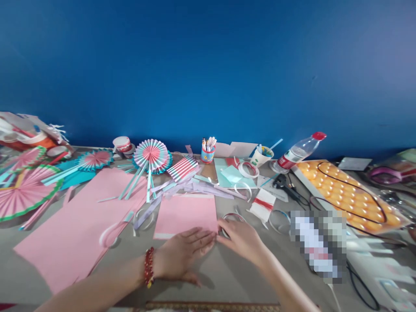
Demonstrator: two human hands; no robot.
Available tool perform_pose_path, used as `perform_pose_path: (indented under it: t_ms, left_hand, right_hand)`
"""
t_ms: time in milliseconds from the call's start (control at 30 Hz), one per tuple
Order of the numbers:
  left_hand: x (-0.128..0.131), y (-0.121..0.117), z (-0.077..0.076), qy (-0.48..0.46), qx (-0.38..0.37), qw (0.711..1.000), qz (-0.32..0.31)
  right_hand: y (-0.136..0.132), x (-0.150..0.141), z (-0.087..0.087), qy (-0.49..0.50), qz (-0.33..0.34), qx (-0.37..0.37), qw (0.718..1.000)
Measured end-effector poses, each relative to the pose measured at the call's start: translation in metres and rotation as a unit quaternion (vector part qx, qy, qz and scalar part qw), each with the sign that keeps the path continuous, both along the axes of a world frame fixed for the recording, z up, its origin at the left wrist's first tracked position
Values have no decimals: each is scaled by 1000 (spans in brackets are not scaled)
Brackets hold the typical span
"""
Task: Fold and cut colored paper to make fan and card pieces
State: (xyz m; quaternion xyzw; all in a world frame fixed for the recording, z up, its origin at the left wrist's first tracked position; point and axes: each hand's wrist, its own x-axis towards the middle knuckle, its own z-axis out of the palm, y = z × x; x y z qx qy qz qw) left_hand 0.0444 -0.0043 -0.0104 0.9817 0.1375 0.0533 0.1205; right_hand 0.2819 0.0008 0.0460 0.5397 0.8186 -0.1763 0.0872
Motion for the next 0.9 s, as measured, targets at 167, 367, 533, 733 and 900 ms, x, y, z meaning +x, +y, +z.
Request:
perform_pose_path:
  t_ms: [167, 367, 533, 733, 900]
  left_hand:
    - [-2, 1, 6, 0, 18, 1000, 3]
    - [2, 1, 4, 2, 20, 1000, 0]
    - [6, 2, 11, 10, 25, 1000, 5]
    - [12, 1, 14, 11, 28, 999, 14]
    - [17, 1, 8, 1, 24, 1000, 19]
  right_hand:
    - [-3, 9, 3, 35, 25, 15, 999]
    - [-7, 8, 0, 43, 26, 17, 999]
    - [-14, 4, -3, 25, 5, 28, 999]
    - [-21, 1, -10, 14, -16, 46, 999]
    - [-26, -1, -11, 23, -25, 59, 998]
